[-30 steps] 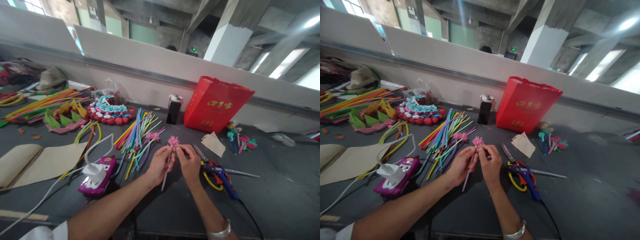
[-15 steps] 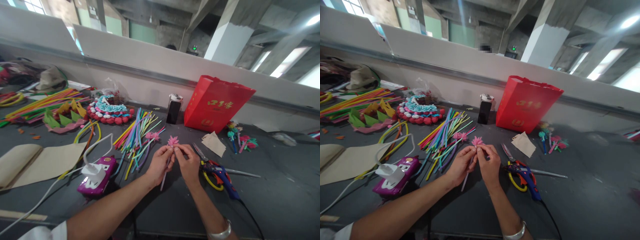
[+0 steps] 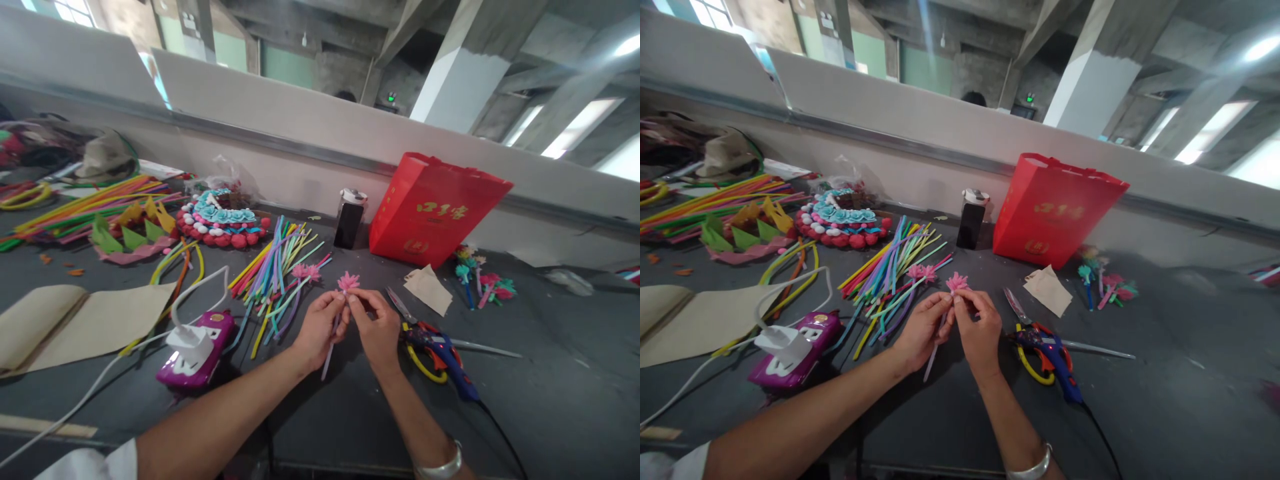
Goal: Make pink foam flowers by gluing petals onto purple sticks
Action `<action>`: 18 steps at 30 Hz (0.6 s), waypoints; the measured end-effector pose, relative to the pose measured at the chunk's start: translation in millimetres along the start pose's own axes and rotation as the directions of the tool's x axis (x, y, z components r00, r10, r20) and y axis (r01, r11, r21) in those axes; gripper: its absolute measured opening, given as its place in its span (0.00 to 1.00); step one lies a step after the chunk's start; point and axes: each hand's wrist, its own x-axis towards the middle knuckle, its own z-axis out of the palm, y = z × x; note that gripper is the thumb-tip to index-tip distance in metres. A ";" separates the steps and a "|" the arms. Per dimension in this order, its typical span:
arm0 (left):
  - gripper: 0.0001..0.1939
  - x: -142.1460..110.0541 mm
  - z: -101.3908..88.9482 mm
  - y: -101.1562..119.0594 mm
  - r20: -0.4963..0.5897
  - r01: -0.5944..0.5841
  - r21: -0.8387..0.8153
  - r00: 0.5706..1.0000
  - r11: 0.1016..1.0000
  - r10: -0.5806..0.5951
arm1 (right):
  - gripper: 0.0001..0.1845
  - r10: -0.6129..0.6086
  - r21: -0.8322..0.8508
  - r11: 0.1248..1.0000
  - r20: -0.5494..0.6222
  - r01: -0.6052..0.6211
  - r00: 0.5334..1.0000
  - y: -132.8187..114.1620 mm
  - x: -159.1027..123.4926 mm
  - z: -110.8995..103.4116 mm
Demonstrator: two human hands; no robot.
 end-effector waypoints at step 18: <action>0.16 3.9 -4.0 -3.7 -0.125 -0.044 0.001 0.991 0.999 0.043 | 0.16 -0.203 -0.250 0.941 0.117 0.226 0.972 -3.0 -7.4 6.3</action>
